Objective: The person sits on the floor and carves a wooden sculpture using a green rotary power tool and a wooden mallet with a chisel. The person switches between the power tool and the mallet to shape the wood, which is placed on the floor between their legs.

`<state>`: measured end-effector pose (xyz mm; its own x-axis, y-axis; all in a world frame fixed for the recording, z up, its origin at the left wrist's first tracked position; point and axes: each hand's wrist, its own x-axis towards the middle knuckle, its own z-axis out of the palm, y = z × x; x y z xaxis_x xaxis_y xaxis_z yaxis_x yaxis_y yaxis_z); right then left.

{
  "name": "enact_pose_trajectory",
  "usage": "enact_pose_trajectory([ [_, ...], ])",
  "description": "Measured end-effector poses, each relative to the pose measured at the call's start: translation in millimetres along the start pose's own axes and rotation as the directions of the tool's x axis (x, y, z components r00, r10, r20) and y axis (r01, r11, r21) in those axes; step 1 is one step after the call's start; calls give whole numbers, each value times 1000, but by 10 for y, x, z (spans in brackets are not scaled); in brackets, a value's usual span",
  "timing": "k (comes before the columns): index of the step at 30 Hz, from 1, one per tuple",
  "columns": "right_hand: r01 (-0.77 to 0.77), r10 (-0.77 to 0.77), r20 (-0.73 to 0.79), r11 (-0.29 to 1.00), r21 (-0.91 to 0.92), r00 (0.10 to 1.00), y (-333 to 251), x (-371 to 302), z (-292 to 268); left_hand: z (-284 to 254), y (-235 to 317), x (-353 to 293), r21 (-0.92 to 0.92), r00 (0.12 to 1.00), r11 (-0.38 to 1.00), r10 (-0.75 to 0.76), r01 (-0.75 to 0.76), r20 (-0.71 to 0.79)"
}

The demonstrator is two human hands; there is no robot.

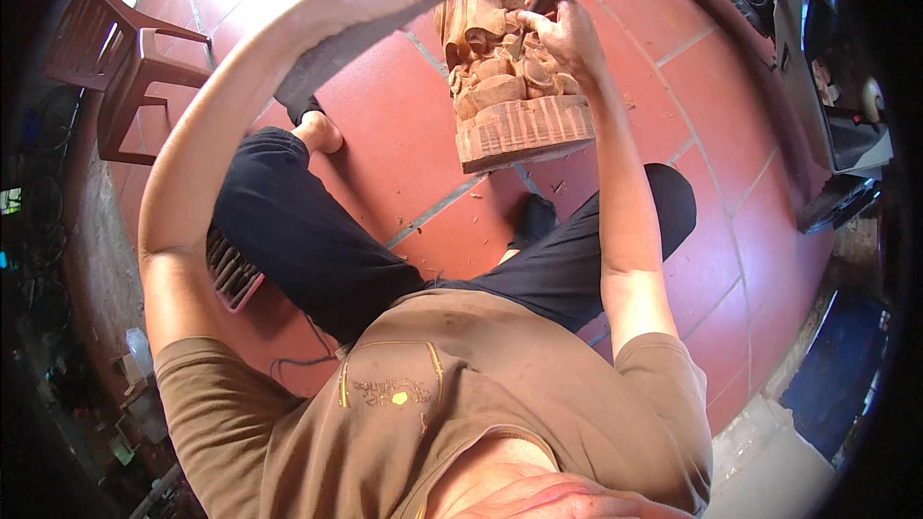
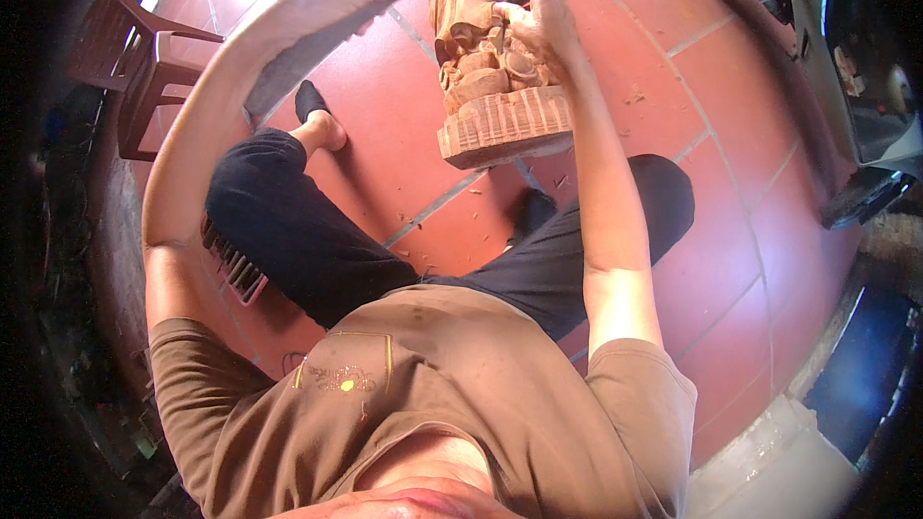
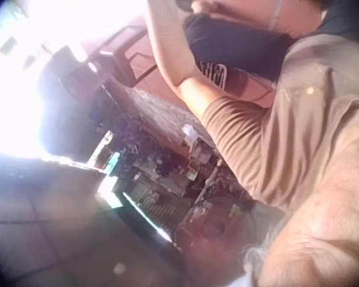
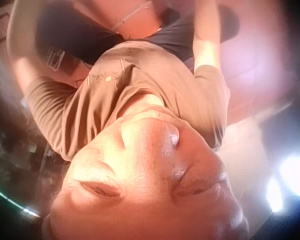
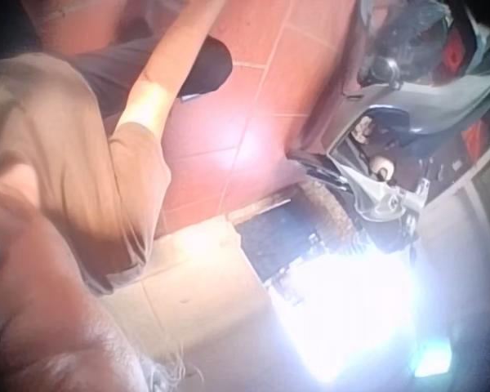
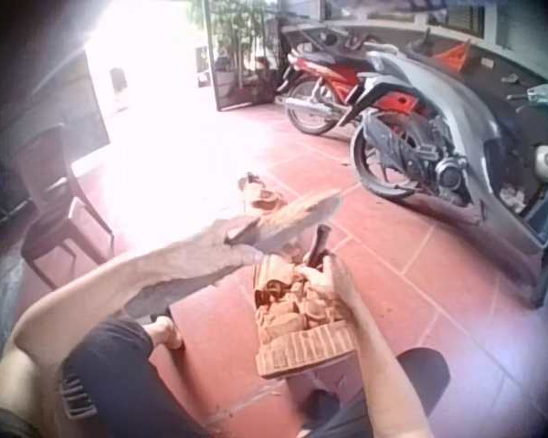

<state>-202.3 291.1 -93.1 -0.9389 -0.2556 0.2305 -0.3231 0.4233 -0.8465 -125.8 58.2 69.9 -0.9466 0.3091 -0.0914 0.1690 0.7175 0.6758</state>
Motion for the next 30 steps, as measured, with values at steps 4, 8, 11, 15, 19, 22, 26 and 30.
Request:
enact_pose_trajectory([
  [4,-91,92,77,996,-25,993,-100,42,-27,-223,148,144,-221,988,965,126,-143,-89],
  [8,-18,27,51,986,-167,998,8,87,14,-1,97,350,-91,990,994,55,-67,-127],
  [11,132,-125,42,954,-270,991,7,66,22,-70,133,258,110,984,992,39,-59,172],
  [15,-35,38,39,996,-79,999,-78,54,32,-124,193,209,-115,993,988,94,-103,-73],
  [19,-104,112,68,989,-107,991,-154,31,-7,-117,244,391,-160,986,987,-10,-16,-163],
  [22,-56,63,56,990,-126,996,-149,27,-4,47,200,307,86,992,989,125,-124,-12],
  [26,-43,47,45,996,-77,998,12,69,1,31,-106,274,349,971,913,238,-213,-32],
  [30,-219,219,28,944,247,975,11,77,-80,28,116,-2,-274,997,961,-51,33,-62],
])
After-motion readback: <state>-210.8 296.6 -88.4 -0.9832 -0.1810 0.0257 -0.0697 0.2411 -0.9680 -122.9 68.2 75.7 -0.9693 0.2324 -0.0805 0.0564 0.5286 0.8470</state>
